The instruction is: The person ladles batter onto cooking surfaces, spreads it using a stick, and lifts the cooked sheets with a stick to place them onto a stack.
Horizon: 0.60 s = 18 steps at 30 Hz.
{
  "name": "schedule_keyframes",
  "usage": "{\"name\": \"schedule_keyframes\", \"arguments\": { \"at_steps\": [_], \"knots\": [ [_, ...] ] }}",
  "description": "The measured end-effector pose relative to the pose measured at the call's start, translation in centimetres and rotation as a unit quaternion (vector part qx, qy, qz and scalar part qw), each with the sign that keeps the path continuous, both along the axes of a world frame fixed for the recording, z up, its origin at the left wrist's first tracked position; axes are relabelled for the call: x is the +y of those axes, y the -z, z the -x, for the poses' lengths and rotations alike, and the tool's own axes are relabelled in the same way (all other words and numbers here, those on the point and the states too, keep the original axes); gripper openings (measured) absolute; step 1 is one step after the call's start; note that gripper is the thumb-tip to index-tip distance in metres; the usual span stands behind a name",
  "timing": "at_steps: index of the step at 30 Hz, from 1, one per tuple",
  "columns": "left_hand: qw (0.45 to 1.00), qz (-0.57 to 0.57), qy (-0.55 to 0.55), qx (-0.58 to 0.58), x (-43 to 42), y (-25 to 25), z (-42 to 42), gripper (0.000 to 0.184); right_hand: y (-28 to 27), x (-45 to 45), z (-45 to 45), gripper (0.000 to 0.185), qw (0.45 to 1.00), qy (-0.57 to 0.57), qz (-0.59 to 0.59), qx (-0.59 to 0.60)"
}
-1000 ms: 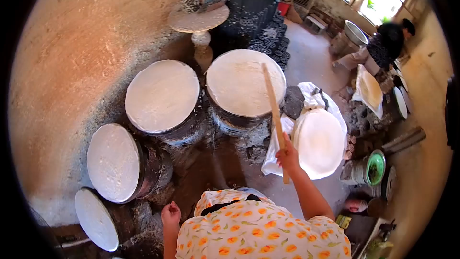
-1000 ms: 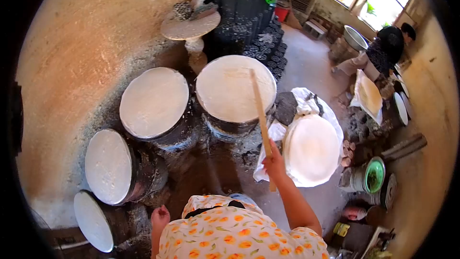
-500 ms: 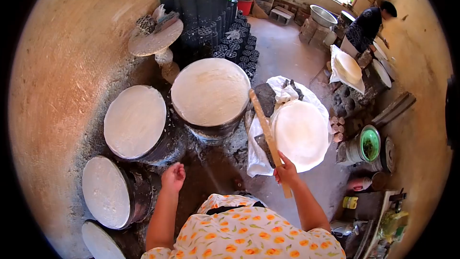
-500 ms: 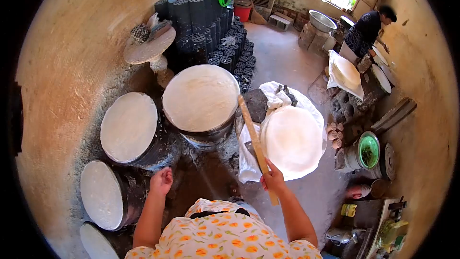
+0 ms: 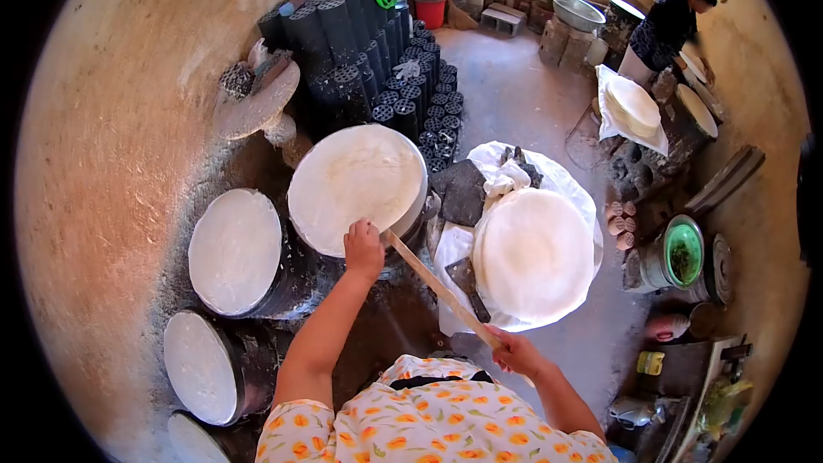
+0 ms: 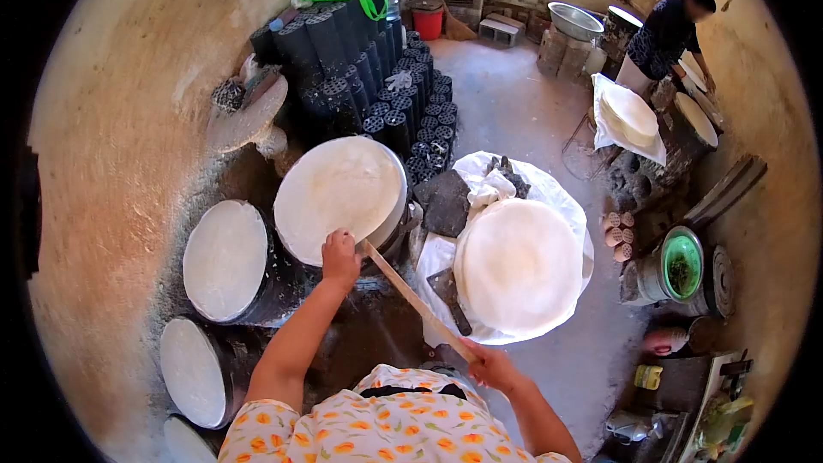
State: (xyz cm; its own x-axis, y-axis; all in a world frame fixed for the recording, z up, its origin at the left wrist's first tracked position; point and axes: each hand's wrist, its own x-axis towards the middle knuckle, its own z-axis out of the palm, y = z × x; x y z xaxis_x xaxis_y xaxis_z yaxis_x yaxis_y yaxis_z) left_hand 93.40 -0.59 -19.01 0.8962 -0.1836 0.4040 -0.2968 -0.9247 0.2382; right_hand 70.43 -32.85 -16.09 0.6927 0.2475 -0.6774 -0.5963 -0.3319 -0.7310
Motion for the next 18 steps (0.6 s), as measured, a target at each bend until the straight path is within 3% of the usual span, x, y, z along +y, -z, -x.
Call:
{"name": "schedule_keyframes", "arguments": {
  "at_steps": [4,7,9,14,17,18],
  "knots": [
    [0.994,0.072,0.019,-0.08,3.3,-0.5,-5.1,0.008,0.3,-1.5,0.8,0.068,0.998,0.064,-0.002,-0.017],
    [0.976,0.097,0.041,-0.191,4.2,-8.0,-6.2,0.005,2.6,-2.5,1.7,0.07,0.986,0.161,-0.025,-0.023],
    [0.971,0.038,0.094,-0.217,3.1,-13.1,-5.8,0.002,3.3,-2.7,1.8,0.071,0.976,0.213,-0.043,-0.031],
    [0.964,-0.027,0.188,-0.186,-3.1,-18.6,-3.7,0.005,3.0,-3.3,1.4,0.069,0.92,0.376,-0.055,-0.097],
    [0.956,0.061,0.26,-0.12,-8.1,-20.1,-1.8,0.005,3.8,-5.2,1.8,0.069,0.884,0.449,-0.037,-0.124],
    [0.949,0.141,0.268,-0.091,-9.4,-20.4,-1.2,0.006,3.8,-5.9,2.2,0.069,0.868,0.474,-0.032,-0.145]
  ]
}}
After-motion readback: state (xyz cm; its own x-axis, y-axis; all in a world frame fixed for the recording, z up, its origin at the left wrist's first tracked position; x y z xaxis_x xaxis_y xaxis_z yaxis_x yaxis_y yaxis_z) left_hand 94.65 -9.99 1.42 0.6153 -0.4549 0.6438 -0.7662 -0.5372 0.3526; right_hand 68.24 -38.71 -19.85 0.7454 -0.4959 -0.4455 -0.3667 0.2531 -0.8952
